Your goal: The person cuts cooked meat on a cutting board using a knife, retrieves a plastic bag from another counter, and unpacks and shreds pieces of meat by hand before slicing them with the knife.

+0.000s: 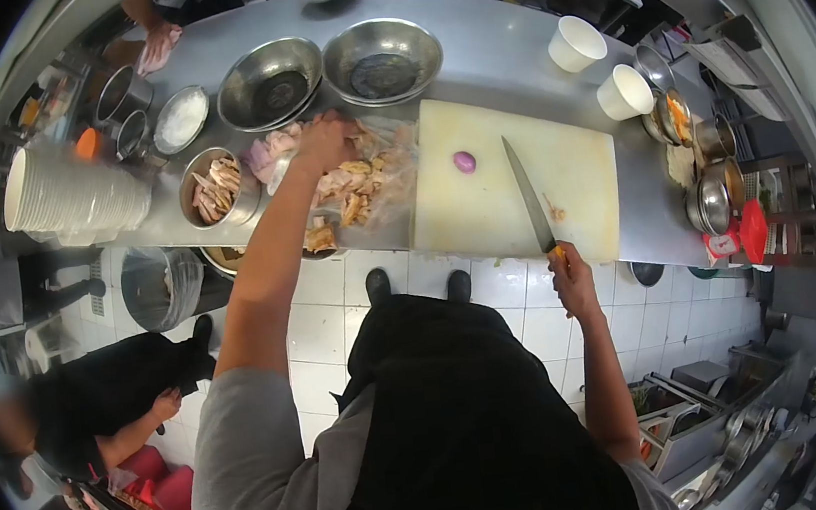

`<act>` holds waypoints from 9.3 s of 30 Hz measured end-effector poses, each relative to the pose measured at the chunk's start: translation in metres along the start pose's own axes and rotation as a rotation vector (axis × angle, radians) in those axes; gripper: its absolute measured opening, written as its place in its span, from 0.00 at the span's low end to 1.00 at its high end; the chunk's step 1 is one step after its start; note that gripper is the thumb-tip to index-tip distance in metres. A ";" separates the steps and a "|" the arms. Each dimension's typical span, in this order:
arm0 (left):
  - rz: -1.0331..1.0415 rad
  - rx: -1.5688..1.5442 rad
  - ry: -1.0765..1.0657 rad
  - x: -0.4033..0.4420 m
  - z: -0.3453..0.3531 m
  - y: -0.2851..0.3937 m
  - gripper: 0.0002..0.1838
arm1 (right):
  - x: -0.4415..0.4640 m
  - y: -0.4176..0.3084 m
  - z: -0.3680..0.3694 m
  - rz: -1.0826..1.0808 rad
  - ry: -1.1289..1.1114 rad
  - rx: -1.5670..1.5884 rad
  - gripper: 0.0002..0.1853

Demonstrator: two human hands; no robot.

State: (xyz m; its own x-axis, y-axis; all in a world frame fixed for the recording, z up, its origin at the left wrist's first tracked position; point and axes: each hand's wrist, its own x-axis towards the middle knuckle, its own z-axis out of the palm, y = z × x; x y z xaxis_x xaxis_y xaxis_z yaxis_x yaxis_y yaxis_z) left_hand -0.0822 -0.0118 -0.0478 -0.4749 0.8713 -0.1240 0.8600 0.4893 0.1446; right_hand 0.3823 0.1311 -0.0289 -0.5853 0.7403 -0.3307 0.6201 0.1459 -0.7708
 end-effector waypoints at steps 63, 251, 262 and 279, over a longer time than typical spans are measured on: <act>0.503 -0.573 0.380 -0.021 0.088 0.278 0.04 | 0.037 -0.045 -0.036 -0.077 -0.108 -0.778 0.16; 0.732 -0.645 0.272 -0.033 0.077 0.233 0.09 | 0.053 -0.021 0.023 -0.090 0.025 -0.364 0.15; 0.707 -0.561 0.334 -0.032 0.085 0.241 0.09 | 0.040 -0.034 0.040 -0.076 0.022 -0.412 0.15; 0.653 -0.633 0.222 -0.031 0.081 0.241 0.07 | 0.068 -0.023 0.051 -0.065 0.042 -0.366 0.15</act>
State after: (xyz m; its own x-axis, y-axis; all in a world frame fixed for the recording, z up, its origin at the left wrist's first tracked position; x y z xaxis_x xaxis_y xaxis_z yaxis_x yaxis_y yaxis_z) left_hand 0.1552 0.0759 -0.0891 -0.0147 0.9363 0.3509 0.7382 -0.2266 0.6354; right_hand 0.3014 0.1449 -0.0616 -0.6123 0.7471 -0.2587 0.7324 0.4127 -0.5416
